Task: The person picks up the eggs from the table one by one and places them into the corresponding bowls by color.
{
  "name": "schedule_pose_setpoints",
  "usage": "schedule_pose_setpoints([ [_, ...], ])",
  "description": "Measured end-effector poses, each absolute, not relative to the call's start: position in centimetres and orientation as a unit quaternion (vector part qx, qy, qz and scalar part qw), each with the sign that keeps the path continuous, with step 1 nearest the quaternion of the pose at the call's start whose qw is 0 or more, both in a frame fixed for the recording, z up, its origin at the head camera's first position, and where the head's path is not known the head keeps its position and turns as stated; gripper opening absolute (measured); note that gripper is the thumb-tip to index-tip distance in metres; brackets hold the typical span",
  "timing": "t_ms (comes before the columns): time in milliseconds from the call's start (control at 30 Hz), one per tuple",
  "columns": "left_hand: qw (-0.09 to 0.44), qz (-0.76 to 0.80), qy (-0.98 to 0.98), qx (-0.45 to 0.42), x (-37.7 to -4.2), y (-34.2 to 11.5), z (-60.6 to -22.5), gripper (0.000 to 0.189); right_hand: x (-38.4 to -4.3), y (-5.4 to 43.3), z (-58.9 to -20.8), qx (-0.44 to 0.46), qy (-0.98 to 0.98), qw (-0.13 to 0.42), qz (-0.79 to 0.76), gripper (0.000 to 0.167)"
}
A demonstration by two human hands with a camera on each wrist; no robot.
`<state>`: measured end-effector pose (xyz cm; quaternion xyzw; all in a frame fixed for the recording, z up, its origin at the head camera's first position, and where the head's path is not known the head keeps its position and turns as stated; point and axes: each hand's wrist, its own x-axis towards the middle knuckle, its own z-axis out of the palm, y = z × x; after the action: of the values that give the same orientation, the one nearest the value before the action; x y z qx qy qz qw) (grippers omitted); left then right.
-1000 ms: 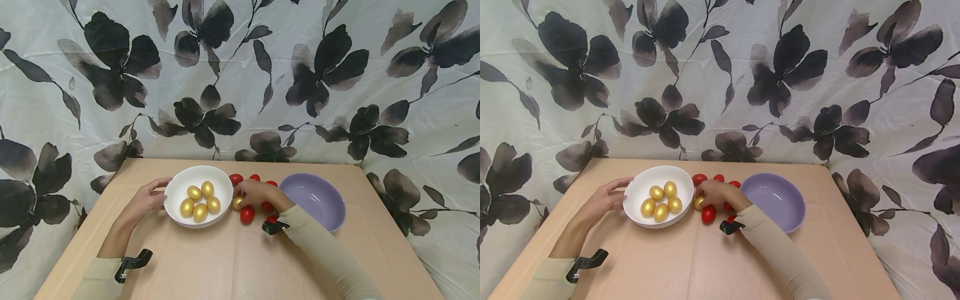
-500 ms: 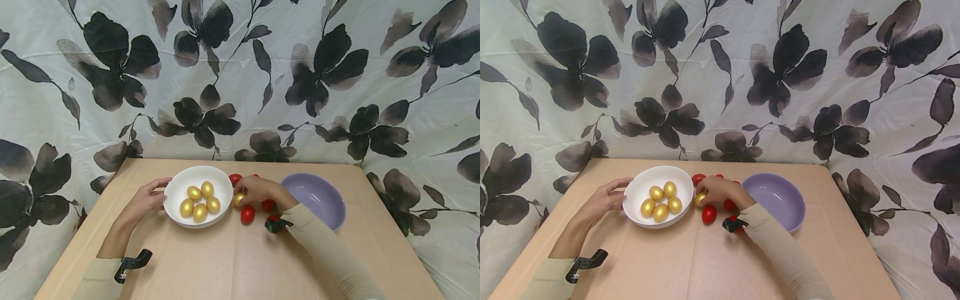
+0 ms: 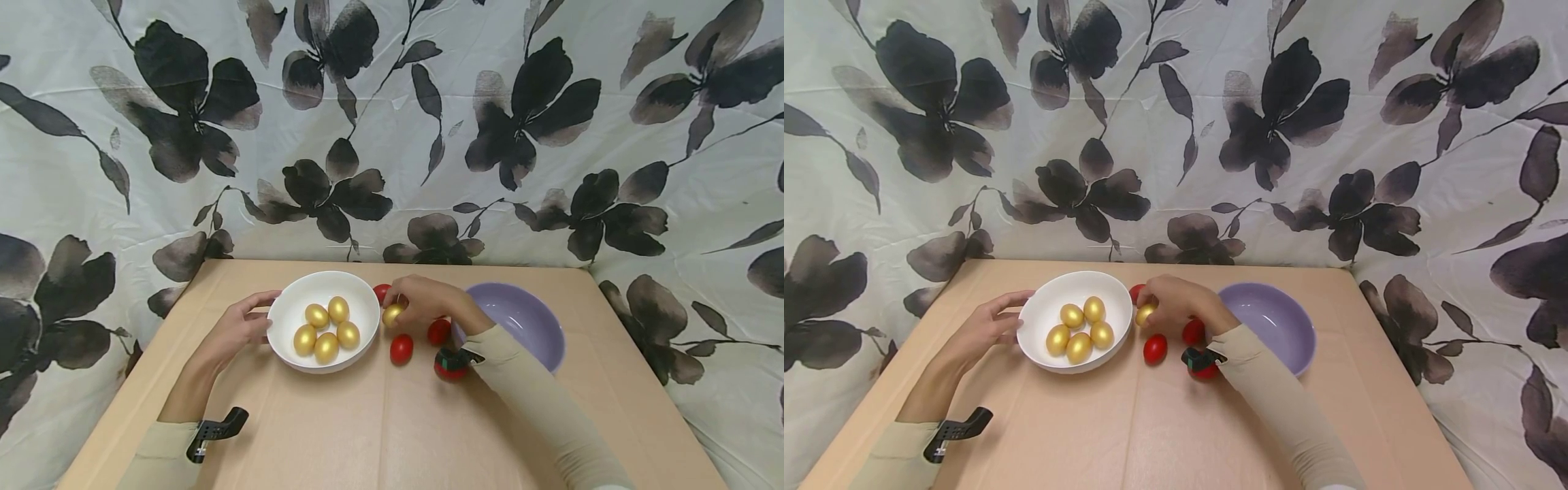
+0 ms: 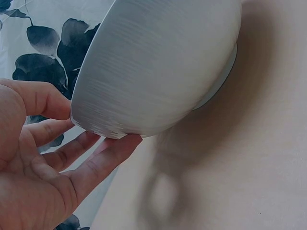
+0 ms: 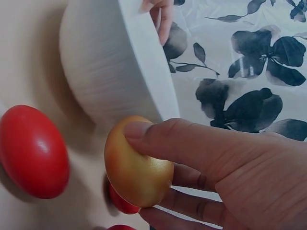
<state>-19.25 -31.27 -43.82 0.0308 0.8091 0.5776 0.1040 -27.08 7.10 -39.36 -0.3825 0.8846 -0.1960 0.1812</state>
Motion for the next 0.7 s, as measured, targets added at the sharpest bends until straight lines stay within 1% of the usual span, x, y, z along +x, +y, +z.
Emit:
schedule_pose_setpoints([
  [233,0.105,0.579,0.808,0.030,-19.3,-31.2,-43.8,0.060,-27.3,7.0,-38.3,-0.386,0.881,0.181,-0.206,0.028],
  [467,0.110,0.577,0.809,0.032,-19.3,-31.3,-43.7,0.062,-27.7,6.8,-37.5,-0.409,0.873,0.181,-0.196,0.027],
  [600,0.112,0.575,0.809,0.037,-19.3,-31.2,-43.6,0.062,-27.6,6.6,-36.8,-0.406,0.873,0.188,-0.194,0.028],
  [700,0.114,0.576,0.809,0.039,-19.4,-31.2,-43.5,0.061,-27.5,6.4,-36.2,-0.394,0.871,0.205,-0.211,0.029],
])
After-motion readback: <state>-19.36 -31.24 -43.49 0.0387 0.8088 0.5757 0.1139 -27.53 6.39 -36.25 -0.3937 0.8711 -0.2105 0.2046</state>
